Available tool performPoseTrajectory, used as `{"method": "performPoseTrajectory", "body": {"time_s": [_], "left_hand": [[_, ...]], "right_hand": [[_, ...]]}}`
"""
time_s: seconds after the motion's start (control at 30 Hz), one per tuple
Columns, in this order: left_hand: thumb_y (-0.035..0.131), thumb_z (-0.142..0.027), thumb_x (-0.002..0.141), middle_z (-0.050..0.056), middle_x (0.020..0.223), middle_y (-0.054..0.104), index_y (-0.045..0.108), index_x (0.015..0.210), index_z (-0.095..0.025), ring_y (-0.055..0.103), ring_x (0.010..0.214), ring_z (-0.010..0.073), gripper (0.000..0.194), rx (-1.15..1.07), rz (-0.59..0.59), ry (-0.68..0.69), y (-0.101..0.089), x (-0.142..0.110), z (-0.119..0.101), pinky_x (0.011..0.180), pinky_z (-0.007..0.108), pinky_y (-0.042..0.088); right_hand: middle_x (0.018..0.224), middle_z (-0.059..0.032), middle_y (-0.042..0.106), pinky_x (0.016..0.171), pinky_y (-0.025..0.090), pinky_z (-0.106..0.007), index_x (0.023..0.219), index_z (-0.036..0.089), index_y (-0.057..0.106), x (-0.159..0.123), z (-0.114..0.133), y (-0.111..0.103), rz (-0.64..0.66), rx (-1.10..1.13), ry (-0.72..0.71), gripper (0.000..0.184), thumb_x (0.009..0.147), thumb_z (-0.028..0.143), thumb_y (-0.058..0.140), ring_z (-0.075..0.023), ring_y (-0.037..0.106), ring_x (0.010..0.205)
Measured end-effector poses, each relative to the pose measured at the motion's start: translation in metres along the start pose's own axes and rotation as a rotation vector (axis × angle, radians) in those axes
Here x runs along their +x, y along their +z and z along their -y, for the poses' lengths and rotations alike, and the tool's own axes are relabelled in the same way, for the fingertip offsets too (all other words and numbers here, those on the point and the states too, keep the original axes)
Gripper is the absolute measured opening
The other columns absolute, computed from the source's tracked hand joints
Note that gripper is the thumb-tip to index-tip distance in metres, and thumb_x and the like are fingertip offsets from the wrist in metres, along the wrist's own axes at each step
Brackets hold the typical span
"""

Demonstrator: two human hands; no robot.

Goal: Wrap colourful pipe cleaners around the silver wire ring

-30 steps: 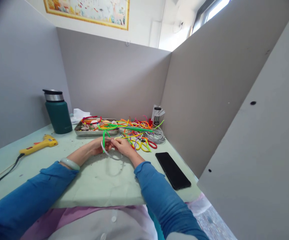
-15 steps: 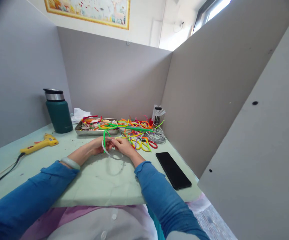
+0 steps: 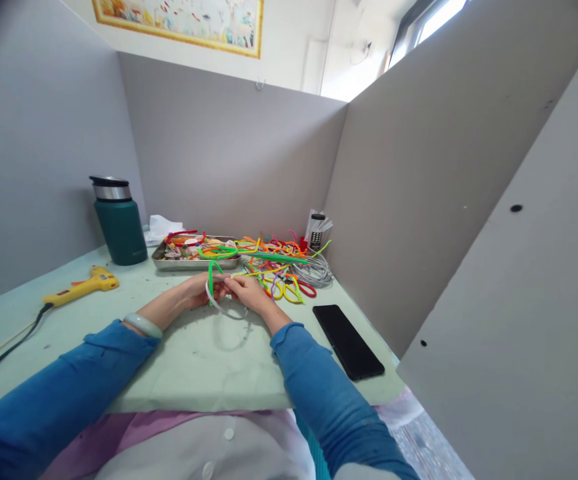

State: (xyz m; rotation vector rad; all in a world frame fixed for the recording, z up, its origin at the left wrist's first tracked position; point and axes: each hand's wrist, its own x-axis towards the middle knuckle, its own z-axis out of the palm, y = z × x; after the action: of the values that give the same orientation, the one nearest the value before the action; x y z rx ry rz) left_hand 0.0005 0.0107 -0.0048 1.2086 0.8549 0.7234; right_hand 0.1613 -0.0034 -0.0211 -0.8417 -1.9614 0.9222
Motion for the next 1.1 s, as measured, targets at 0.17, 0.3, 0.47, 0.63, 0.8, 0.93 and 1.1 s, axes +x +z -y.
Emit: {"method": "performPoseTrajectory", "body": {"time_s": [0.17, 0.3, 0.47, 0.63, 0.8, 0.93, 1.1], "left_hand": [[0.058, -0.035, 0.070, 0.000, 0.047, 0.054, 0.061, 0.068, -0.013, 0.041, 0.037, 0.0057, 0.022, 0.016, -0.005, 0.002, -0.0001, 0.0010, 0.0012, 0.038, 0.018, 0.033], [0.059, -0.035, 0.069, -0.001, 0.048, 0.054, 0.061, 0.068, -0.013, 0.041, 0.037, 0.0054, 0.022, 0.014, -0.009, 0.003, -0.0002, 0.0004, 0.0014, 0.038, 0.018, 0.032], [0.058, -0.036, 0.069, 0.000, 0.047, 0.053, 0.060, 0.064, -0.013, 0.041, 0.037, 0.0056, 0.024, 0.024, -0.012, -0.001, 0.0010, -0.0005, 0.0004, 0.038, 0.018, 0.032], [0.058, -0.033, 0.069, -0.001, 0.047, 0.053, 0.061, 0.068, -0.014, 0.042, 0.038, 0.0057, 0.020, 0.017, -0.007, -0.002, 0.0018, 0.0002, -0.0003, 0.041, 0.018, 0.035], [0.059, -0.034, 0.068, -0.001, 0.046, 0.052, 0.061, 0.068, -0.014, 0.043, 0.038, 0.0061, 0.020, 0.017, -0.013, -0.007, 0.0001, 0.0023, 0.0008, 0.041, 0.018, 0.035], [0.059, -0.037, 0.068, 0.000, 0.049, 0.054, 0.060, 0.068, -0.013, 0.043, 0.039, 0.0063, 0.023, 0.018, 0.012, 0.002, 0.0003, -0.0002, 0.0007, 0.038, 0.018, 0.033], [0.059, -0.037, 0.068, 0.001, 0.051, 0.056, 0.060, 0.067, -0.013, 0.044, 0.039, 0.0066, 0.024, 0.014, 0.004, -0.010, 0.0023, -0.0046, -0.0006, 0.038, 0.019, 0.032]], "right_hand": [[0.054, 0.0034, 0.043, 0.041, 0.026, -0.017, 0.070, 0.013, 0.059, 0.0001, 0.0001, -0.0001, 0.009, 0.015, -0.008, 0.042, 0.085, 0.047, 0.039, -0.0051, 0.034, 0.043], [0.053, 0.0035, 0.042, 0.040, 0.025, -0.017, 0.071, 0.013, 0.059, 0.0001, 0.0003, -0.0003, 0.026, 0.013, 0.002, 0.043, 0.085, 0.047, 0.038, -0.0051, 0.033, 0.043], [0.054, 0.0033, 0.043, 0.041, 0.025, -0.017, 0.072, 0.013, 0.060, -0.0010, 0.0028, -0.0008, 0.030, 0.009, 0.003, 0.044, 0.085, 0.048, 0.038, -0.0050, 0.033, 0.044], [0.054, 0.0033, 0.042, 0.041, 0.026, -0.018, 0.071, 0.013, 0.060, -0.0011, 0.0034, -0.0015, 0.035, 0.006, -0.002, 0.044, 0.085, 0.048, 0.037, -0.0052, 0.034, 0.044], [0.053, 0.0034, 0.043, 0.042, 0.026, -0.018, 0.072, 0.013, 0.060, -0.0002, 0.0004, -0.0012, 0.025, -0.005, 0.002, 0.043, 0.086, 0.048, 0.037, -0.0052, 0.034, 0.044], [0.054, 0.0034, 0.043, 0.041, 0.025, -0.018, 0.072, 0.014, 0.060, 0.0000, 0.0005, -0.0004, 0.032, 0.003, 0.015, 0.043, 0.085, 0.049, 0.038, -0.0052, 0.034, 0.043], [0.055, 0.0031, 0.043, 0.041, 0.026, -0.017, 0.073, 0.014, 0.060, -0.0012, 0.0057, -0.0007, 0.050, -0.011, 0.041, 0.043, 0.084, 0.049, 0.039, -0.0054, 0.034, 0.045]]}}
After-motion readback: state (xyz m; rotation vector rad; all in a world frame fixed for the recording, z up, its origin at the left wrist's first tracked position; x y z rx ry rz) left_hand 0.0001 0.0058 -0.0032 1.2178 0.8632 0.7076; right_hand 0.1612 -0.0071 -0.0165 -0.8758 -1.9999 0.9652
